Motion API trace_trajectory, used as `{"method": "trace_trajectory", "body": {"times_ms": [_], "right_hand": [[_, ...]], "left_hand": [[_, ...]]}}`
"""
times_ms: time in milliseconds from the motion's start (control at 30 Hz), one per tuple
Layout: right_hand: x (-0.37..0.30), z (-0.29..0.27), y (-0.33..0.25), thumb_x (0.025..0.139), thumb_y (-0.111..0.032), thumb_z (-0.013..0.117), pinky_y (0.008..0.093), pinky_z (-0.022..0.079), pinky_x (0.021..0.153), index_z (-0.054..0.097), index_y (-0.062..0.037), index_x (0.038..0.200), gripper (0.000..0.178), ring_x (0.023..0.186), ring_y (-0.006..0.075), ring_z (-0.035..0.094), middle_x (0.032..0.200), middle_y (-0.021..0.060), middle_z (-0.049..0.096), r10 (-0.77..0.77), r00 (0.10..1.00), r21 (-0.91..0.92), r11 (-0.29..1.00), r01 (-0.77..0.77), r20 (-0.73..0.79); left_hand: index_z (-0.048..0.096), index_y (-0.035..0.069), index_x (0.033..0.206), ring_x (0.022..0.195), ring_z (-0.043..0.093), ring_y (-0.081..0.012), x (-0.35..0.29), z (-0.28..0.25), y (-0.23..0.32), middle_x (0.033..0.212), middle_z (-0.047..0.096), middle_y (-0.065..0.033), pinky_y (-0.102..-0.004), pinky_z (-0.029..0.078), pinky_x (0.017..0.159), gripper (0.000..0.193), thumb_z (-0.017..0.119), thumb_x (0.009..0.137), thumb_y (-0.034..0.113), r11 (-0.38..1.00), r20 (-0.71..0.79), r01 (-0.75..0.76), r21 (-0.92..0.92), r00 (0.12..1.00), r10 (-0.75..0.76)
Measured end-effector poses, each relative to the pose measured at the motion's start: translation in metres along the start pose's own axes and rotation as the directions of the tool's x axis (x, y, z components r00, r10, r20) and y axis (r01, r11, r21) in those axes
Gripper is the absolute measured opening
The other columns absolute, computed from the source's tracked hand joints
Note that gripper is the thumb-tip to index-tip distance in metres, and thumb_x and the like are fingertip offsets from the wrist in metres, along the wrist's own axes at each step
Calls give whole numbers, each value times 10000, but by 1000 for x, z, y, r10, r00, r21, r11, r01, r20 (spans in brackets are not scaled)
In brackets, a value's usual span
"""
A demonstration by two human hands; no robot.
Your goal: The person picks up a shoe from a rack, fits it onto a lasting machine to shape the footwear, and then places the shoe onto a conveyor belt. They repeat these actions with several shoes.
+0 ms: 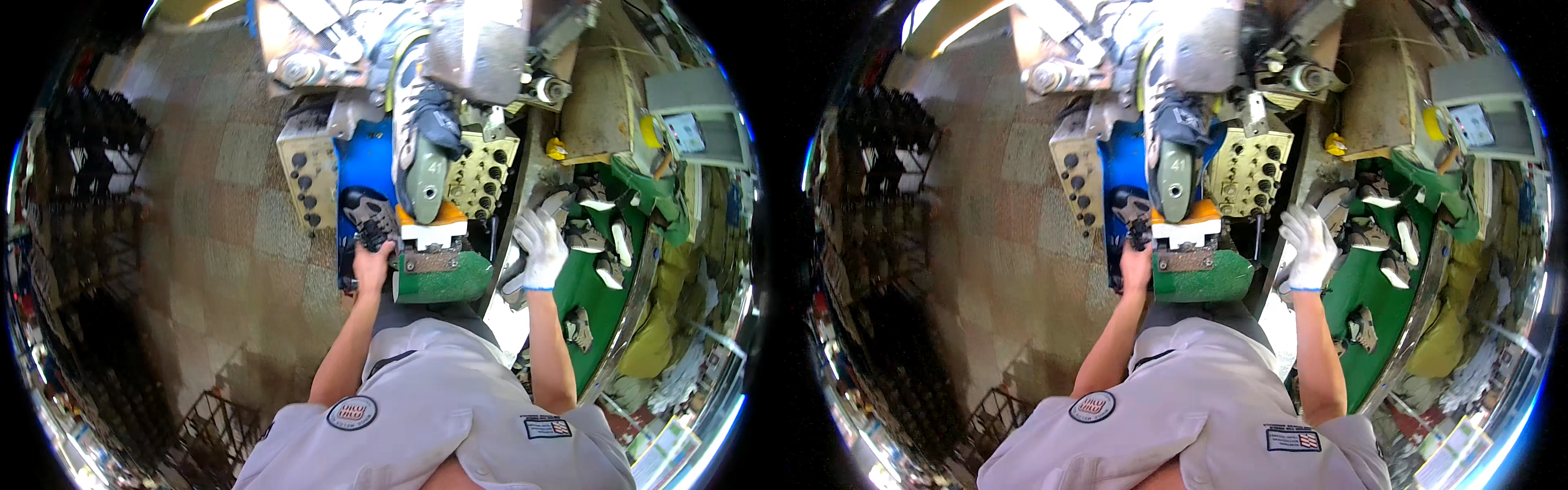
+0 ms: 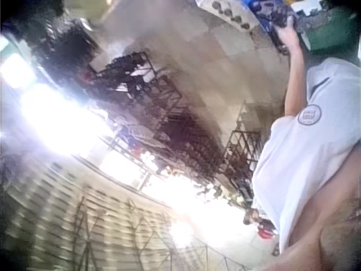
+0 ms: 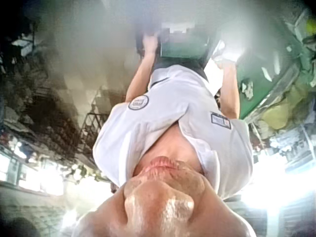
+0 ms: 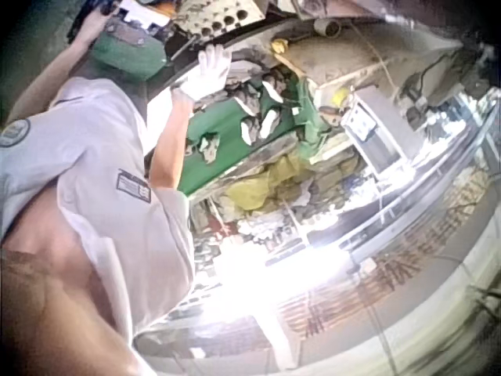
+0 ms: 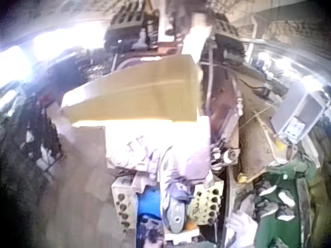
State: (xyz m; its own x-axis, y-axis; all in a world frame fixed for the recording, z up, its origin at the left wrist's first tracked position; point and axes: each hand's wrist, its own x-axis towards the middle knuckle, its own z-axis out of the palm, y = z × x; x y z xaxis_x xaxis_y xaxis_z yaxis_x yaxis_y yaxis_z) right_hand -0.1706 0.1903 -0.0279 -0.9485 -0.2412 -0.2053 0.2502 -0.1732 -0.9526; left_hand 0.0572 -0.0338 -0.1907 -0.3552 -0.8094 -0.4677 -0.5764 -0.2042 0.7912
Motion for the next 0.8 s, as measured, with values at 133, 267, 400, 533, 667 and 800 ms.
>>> {"method": "trace_trajectory", "body": {"times_ms": [133, 267, 400, 533, 667, 800], "right_hand": [[-16, -6, 1, 1027, -207, 534, 407, 623, 807, 434, 124, 1379, 493, 1050, 408, 688, 1244, 303, 617, 114, 993, 7, 993, -114, -23], [-14, 10, -1, 1002, -212, 590, 407, 615, 805, 453, 117, 1373, 515, 1039, 399, 692, 1251, 297, 616, 137, 988, 68, 988, -142, 78], [-15, 22, -20, 994, -196, 599, 407, 606, 821, 454, 122, 1376, 518, 1039, 382, 694, 1239, 295, 624, 126, 982, 31, 991, -132, 142], [-34, 47, -45, 986, -201, 596, 415, 601, 854, 426, 131, 1391, 551, 1034, 364, 698, 1224, 286, 634, 147, 941, 87, 980, -181, 304], [-61, 89, -68, 948, -491, 626, 414, 559, 940, 362, 119, 1449, 832, 1123, 327, 667, 1284, 266, 613, 88, 832, 184, 957, -222, 548], [-82, 127, -73, 906, -708, 533, 463, 363, 1141, 377, -33, 1511, 920, 1342, 266, 492, 1500, 112, 474, 103, 698, 405, 750, -523, 709]], "left_hand": [[592, -81, 1126, 1007, 667, -453, 12, 34, -9, 1055, 687, -308, -475, 522, 888, 665, 845, 688, 350, 958, -135, 195, 210, 976, -170], [638, -80, 1006, 906, 692, -447, 5, 21, -10, 940, 706, -294, -473, 546, 812, 574, 849, 660, 327, 993, -178, -16, 121, 983, 37], [690, -45, 986, 720, 685, -183, -23, -53, 35, 834, 733, -120, -336, 548, 686, 420, 849, 657, 160, 997, -4, -53, -54, 999, 53], [720, -54, 1046, 732, 621, -92, -77, -173, 117, 834, 699, -30, -265, 515, 681, 478, 853, 603, 68, 997, 117, -61, -43, 991, 66], [688, -92, 1109, 764, 683, -191, -115, -205, 193, 942, 726, -122, -309, 551, 730, 569, 756, 560, 38, 860, 348, -21, -510, 909, 229], [622, -89, 1225, 864, 684, -266, -137, -115, 184, 1053, 711, -163, -327, 553, 824, 661, 692, 606, 131, 494, 500, 317, -809, 814, 296]]}}
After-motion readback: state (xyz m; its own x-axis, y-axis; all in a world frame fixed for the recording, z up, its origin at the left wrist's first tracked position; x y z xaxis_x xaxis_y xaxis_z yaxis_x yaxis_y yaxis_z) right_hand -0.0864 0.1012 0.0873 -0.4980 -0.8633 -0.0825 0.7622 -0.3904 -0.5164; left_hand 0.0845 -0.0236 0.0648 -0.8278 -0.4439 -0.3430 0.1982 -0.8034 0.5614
